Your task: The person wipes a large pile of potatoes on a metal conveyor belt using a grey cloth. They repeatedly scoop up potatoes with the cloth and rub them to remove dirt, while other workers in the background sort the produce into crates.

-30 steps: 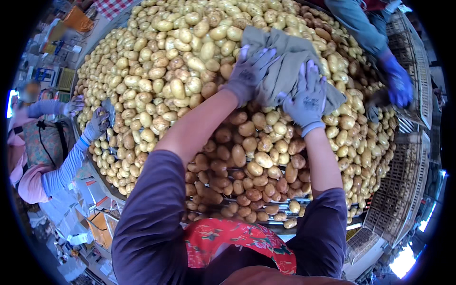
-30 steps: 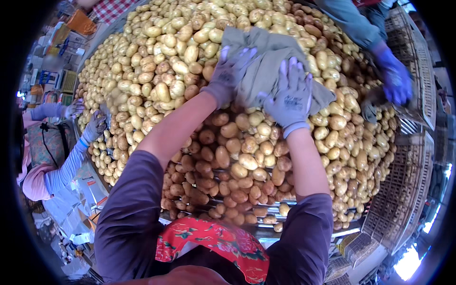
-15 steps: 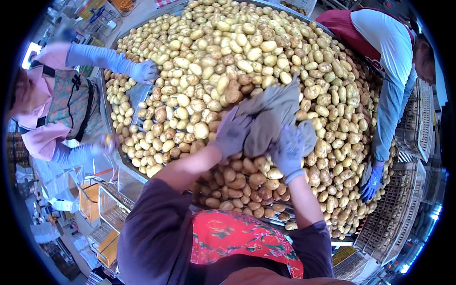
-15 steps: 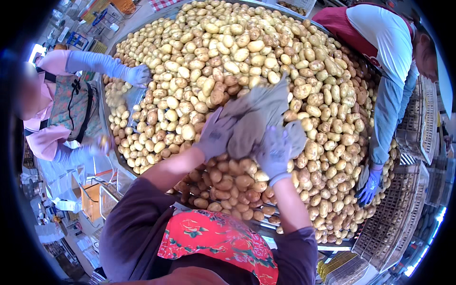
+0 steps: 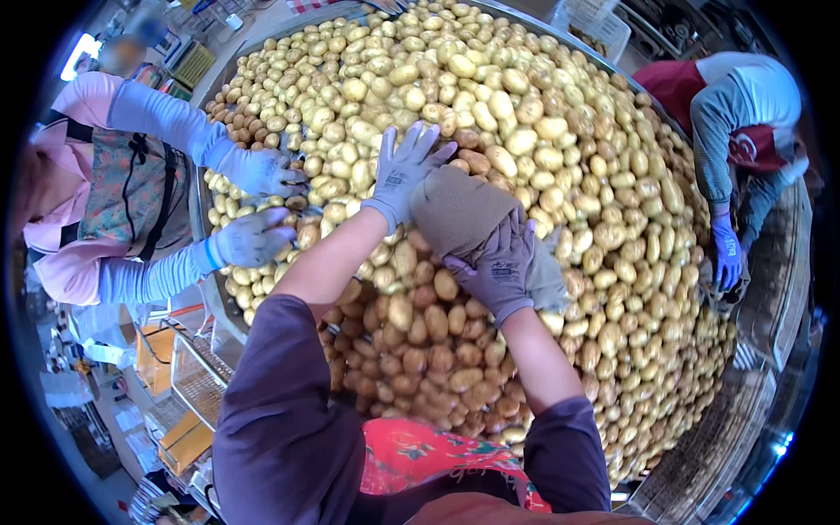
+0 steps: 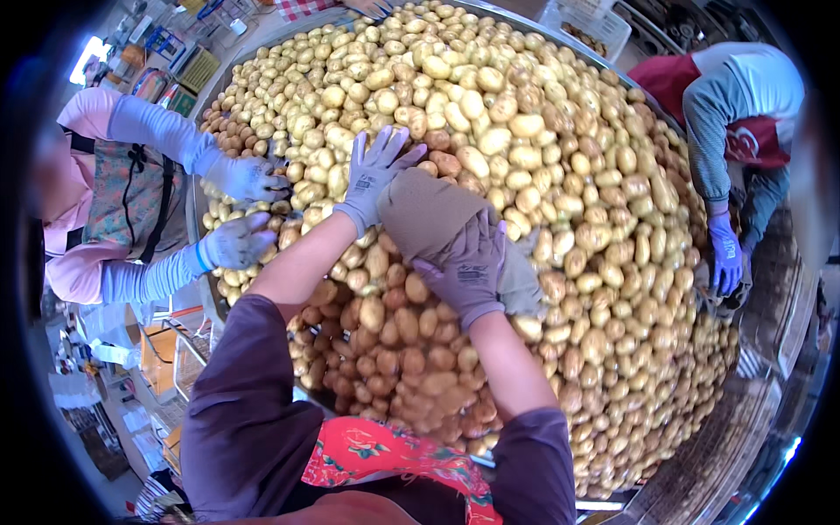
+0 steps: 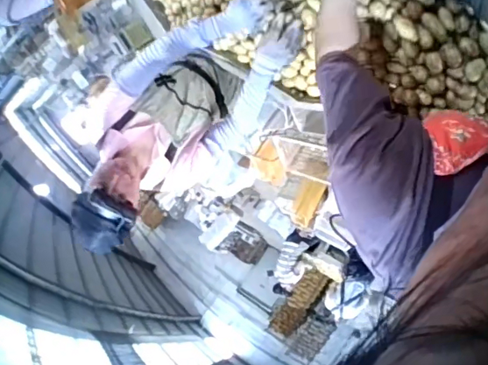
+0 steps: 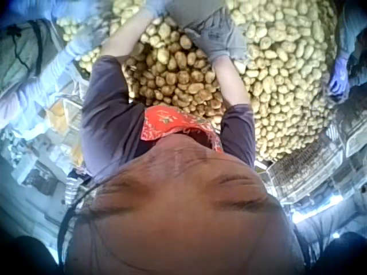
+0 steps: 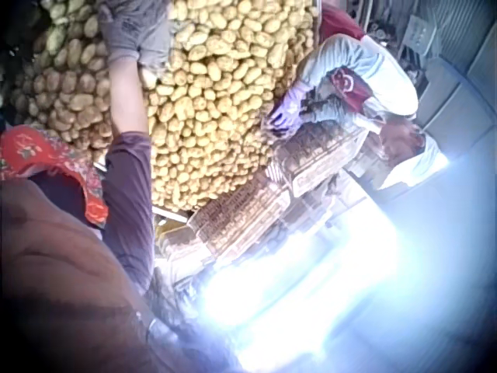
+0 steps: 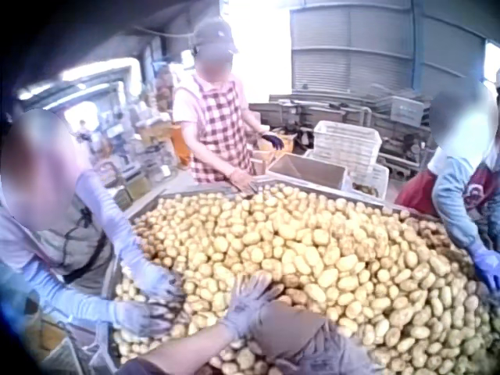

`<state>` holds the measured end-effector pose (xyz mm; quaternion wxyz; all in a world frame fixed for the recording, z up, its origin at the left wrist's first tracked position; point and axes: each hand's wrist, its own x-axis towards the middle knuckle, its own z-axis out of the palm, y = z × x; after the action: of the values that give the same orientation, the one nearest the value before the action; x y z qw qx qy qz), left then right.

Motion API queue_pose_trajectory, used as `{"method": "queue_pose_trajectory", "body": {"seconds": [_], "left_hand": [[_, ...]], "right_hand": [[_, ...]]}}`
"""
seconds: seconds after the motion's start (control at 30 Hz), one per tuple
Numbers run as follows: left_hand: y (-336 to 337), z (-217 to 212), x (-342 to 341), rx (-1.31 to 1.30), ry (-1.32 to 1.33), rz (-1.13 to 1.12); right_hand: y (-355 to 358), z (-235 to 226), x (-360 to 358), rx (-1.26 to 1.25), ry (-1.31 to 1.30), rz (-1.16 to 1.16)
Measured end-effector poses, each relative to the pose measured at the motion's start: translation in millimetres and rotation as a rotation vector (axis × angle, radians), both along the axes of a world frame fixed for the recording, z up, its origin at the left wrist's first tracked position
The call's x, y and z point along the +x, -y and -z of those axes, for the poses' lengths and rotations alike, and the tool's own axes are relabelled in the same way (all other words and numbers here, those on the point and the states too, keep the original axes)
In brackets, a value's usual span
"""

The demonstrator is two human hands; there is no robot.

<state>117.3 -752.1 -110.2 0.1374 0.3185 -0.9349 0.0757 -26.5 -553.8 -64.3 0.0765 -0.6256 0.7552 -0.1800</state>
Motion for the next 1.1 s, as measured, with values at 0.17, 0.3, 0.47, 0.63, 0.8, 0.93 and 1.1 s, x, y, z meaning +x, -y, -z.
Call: {"method": "queue_pose_trajectory", "body": {"seconds": [0.17,0.3,0.47,0.63,0.8,0.93,1.1], "left_hand": [[89.2,-1.6,-18.5,0.049,-0.015,-0.15],[120.1,11.0,-4.7,0.139,-0.167,-0.348],[30.2,-4.4,83.3,0.378,0.17,-0.272],[-66.1,-0.1,141.7,0.353,0.097,-0.249],[-141.1,-69.5,142.9,0.505,-0.224,-0.136],[-213.2,-39.4,140.7,0.489,-0.135,0.091],[-173.0,14.4,101.1,0.383,-0.24,0.098]], "right_hand": [[90.4,18.4,1.3,-0.024,-0.124,-0.066],[142.6,3.2,7.7,0.06,-0.071,0.021],[81.3,-10.4,-0.7,0.277,0.213,-0.148],[14.0,-22.9,21.7,0.023,0.072,-0.209],[-91.4,-32.0,14.6,-0.316,0.117,-0.274],[-156.9,-53.4,44.6,0.097,0.101,-0.336],[-121.3,10.7,49.0,0.194,-0.297,-0.302]]}}
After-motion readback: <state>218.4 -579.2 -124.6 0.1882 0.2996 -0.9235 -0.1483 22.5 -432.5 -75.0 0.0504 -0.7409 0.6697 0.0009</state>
